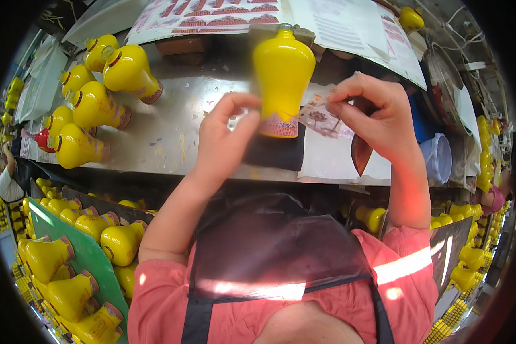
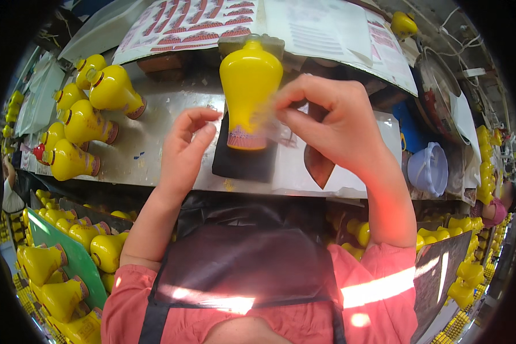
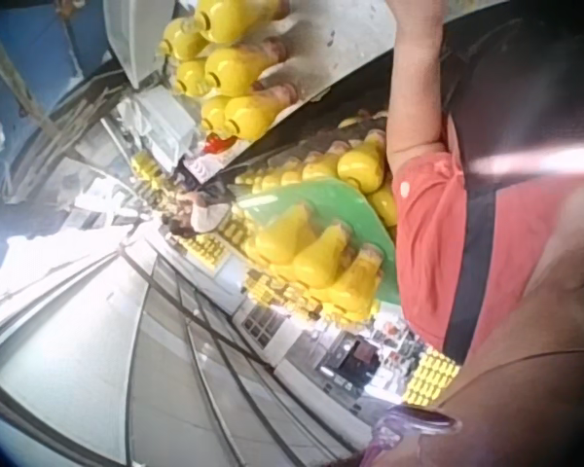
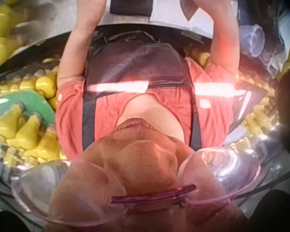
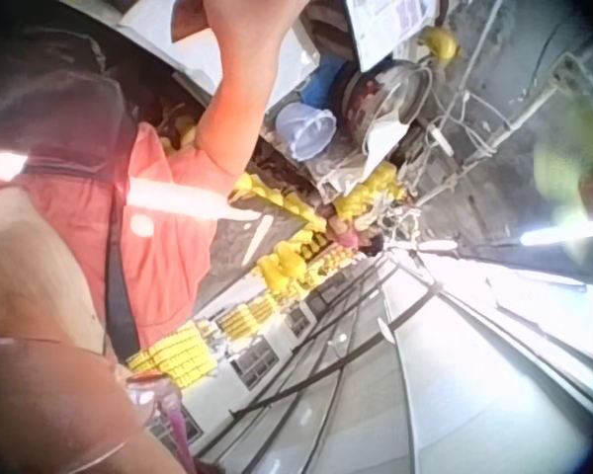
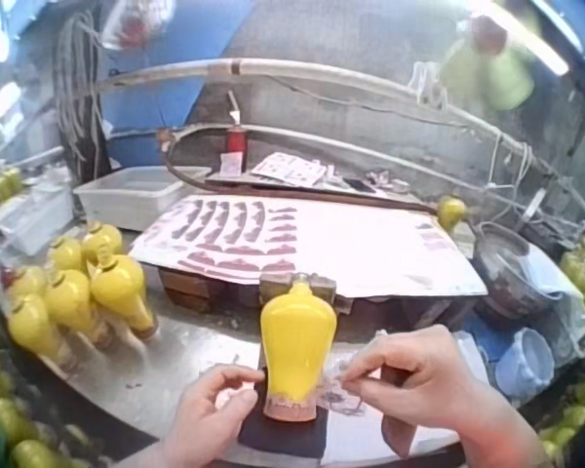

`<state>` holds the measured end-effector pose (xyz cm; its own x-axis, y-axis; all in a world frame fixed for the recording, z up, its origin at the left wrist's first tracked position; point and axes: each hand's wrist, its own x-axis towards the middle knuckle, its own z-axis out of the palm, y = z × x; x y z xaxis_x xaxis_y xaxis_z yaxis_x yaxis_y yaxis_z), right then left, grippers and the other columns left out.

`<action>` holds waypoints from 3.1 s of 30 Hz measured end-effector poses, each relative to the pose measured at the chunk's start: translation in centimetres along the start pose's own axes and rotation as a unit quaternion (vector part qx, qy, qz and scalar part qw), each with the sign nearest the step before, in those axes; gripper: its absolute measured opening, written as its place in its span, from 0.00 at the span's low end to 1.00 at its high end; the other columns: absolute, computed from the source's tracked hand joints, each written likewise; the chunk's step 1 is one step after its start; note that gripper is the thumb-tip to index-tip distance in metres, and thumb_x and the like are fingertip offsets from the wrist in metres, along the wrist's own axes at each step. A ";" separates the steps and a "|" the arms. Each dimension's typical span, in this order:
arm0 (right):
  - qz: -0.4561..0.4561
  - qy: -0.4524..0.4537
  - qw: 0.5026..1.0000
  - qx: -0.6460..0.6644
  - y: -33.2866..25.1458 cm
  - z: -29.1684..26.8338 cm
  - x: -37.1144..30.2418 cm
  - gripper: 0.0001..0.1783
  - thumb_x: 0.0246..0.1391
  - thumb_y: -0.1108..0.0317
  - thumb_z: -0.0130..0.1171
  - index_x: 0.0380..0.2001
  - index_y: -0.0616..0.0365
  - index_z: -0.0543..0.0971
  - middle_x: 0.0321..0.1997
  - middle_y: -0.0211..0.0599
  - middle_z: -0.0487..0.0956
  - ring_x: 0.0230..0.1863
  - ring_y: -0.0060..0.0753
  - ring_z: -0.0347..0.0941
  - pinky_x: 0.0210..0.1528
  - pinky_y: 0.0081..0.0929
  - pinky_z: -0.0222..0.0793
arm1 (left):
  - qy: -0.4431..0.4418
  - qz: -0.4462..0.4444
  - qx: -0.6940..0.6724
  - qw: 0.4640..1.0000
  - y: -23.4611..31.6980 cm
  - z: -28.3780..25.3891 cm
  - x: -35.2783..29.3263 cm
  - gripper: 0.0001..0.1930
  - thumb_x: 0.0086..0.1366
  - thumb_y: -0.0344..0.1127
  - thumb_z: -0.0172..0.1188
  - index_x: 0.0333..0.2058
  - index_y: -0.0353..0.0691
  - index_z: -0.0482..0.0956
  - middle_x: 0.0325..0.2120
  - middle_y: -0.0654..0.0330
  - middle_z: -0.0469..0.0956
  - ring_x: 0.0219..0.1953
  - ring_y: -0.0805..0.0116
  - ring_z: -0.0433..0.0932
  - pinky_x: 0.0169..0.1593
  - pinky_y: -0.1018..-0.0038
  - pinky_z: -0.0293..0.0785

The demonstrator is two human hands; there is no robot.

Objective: The person applies decorative stickers to yellow ceramic vases. They peel stickers from a sheet, place them on the vase body, and smooth them with a cloth. The person handles one vase at a time, rotating it to apply multiple stickers.

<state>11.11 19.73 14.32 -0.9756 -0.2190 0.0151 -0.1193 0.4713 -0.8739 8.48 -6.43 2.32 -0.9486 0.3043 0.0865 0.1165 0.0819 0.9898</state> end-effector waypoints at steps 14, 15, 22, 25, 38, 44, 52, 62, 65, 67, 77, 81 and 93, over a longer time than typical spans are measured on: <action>-0.072 0.065 0.986 -0.133 4.4 1.3 9.9 0.06 0.59 0.70 0.65 0.37 0.59 0.84 0.29 0.33 0.79 0.23 0.22 0.78 0.29 0.22 0.73 | 0.089 0.086 0.084 0.989 -3.1 4.8 6.9 0.49 0.55 0.44 0.76 0.68 0.30 0.55 0.60 0.42 0.67 0.64 0.44 0.69 0.67 0.56 0.65; -0.084 0.068 0.981 -0.158 4.3 1.3 10.2 0.06 0.60 0.69 0.63 0.37 0.59 0.84 0.31 0.35 0.79 0.21 0.26 0.81 0.27 0.23 0.75 | 0.087 0.082 0.069 0.990 -2.9 5.0 6.7 0.49 0.56 0.44 0.76 0.68 0.30 0.55 0.60 0.42 0.68 0.63 0.45 0.70 0.67 0.56 0.66; -0.004 0.169 0.982 -0.084 4.8 1.2 10.6 0.13 0.61 0.61 0.64 0.48 0.48 0.86 0.34 0.39 0.78 0.29 0.31 0.80 0.33 0.31 0.75 | 0.047 -0.031 -0.136 0.989 -2.8 4.5 6.5 0.55 0.62 0.47 0.71 0.73 0.31 0.41 0.63 0.37 0.69 0.63 0.42 0.74 0.65 0.57 0.71; -0.248 0.119 0.926 -0.257 5.4 2.2 9.4 0.17 0.60 0.64 0.67 0.52 0.49 0.86 0.31 0.39 0.77 0.28 0.32 0.79 0.31 0.30 0.72 | 0.016 -0.025 -0.010 0.999 -3.1 4.1 7.0 0.56 0.64 0.48 0.69 0.74 0.32 0.37 0.61 0.35 0.71 0.62 0.40 0.75 0.63 0.57 0.72; 0.092 0.111 0.988 0.064 10.0 5.5 6.4 0.44 0.59 0.61 0.64 0.76 0.51 0.59 0.45 0.39 0.82 0.31 0.23 0.74 0.37 0.22 0.72 | -0.019 0.034 0.015 0.999 -4.5 4.1 6.8 0.55 0.70 0.58 0.59 0.75 0.30 0.32 0.68 0.35 0.63 0.69 0.40 0.66 0.70 0.59 0.62; 0.076 0.085 0.979 0.169 11.8 5.3 4.8 0.45 0.64 0.66 0.59 0.79 0.54 0.50 0.47 0.38 0.81 0.37 0.20 0.76 0.42 0.21 0.74 | -0.016 0.078 -0.020 0.997 -4.6 2.4 6.9 0.46 0.71 0.46 0.51 0.76 0.32 0.36 0.74 0.37 0.48 0.76 0.43 0.53 0.75 0.60 0.53; 0.038 0.083 0.972 0.217 13.1 7.5 4.7 0.53 0.59 0.63 0.65 0.80 0.51 0.46 0.63 0.44 0.74 0.40 0.21 0.76 0.44 0.21 0.73 | -0.003 0.083 0.060 0.995 -5.6 2.8 7.6 0.41 0.71 0.42 0.51 0.76 0.34 0.43 0.73 0.38 0.55 0.74 0.44 0.58 0.74 0.61 0.55; 0.080 0.068 0.974 0.200 12.2 6.8 4.6 0.44 0.67 0.57 0.57 0.79 0.54 0.49 0.64 0.46 0.75 0.50 0.29 0.77 0.58 0.26 0.70 | -0.035 0.077 0.098 0.992 -5.2 2.7 6.6 0.50 0.70 0.50 0.54 0.75 0.33 0.32 0.63 0.36 0.71 0.62 0.41 0.76 0.65 0.59 0.70; 0.062 0.102 0.978 0.172 12.4 8.0 5.0 0.45 0.67 0.55 0.58 0.78 0.55 0.50 0.65 0.46 0.74 0.57 0.35 0.76 0.63 0.29 0.69 | -0.028 0.044 0.102 0.993 -4.9 3.0 6.8 0.51 0.69 0.49 0.56 0.75 0.31 0.33 0.60 0.36 0.74 0.60 0.38 0.77 0.65 0.58 0.71; 0.047 0.109 0.977 0.177 12.6 8.3 5.1 0.46 0.67 0.53 0.59 0.78 0.57 0.49 0.66 0.48 0.74 0.59 0.36 0.75 0.64 0.31 0.68 | -0.042 0.044 0.092 0.994 -4.9 2.8 7.0 0.51 0.69 0.50 0.57 0.75 0.30 0.33 0.61 0.36 0.73 0.62 0.39 0.76 0.66 0.59 0.70; 0.050 0.103 0.985 0.125 12.7 8.4 4.6 0.56 0.62 0.47 0.62 0.78 0.61 0.43 0.65 0.58 0.75 0.62 0.47 0.77 0.64 0.35 0.70 | -0.119 0.059 -0.053 0.990 -6.2 1.7 7.6 0.49 0.73 0.44 0.56 0.76 0.31 0.29 0.71 0.41 0.60 0.73 0.52 0.60 0.74 0.65 0.55; 0.059 0.086 0.985 0.139 12.7 8.1 4.4 0.56 0.62 0.50 0.63 0.79 0.60 0.42 0.63 0.58 0.77 0.59 0.45 0.79 0.61 0.34 0.72 | -0.133 0.069 -0.061 0.987 -6.5 1.5 7.7 0.50 0.72 0.39 0.58 0.76 0.32 0.29 0.73 0.43 0.55 0.75 0.55 0.57 0.75 0.66 0.52; 0.043 0.082 0.982 0.166 12.7 8.0 4.2 0.55 0.62 0.56 0.64 0.79 0.58 0.42 0.67 0.54 0.72 0.60 0.40 0.78 0.62 0.32 0.72 | -0.153 0.036 -0.124 0.980 -6.5 1.5 7.7 0.55 0.66 0.39 0.63 0.77 0.39 0.29 0.73 0.47 0.56 0.75 0.57 0.56 0.75 0.65 0.53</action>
<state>6.94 17.94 -0.57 -0.9993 -0.0365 -0.0112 0.0048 0.1716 -0.9852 0.85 -3.18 -3.58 -0.8037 0.5739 0.1572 0.0693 -0.1721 0.9826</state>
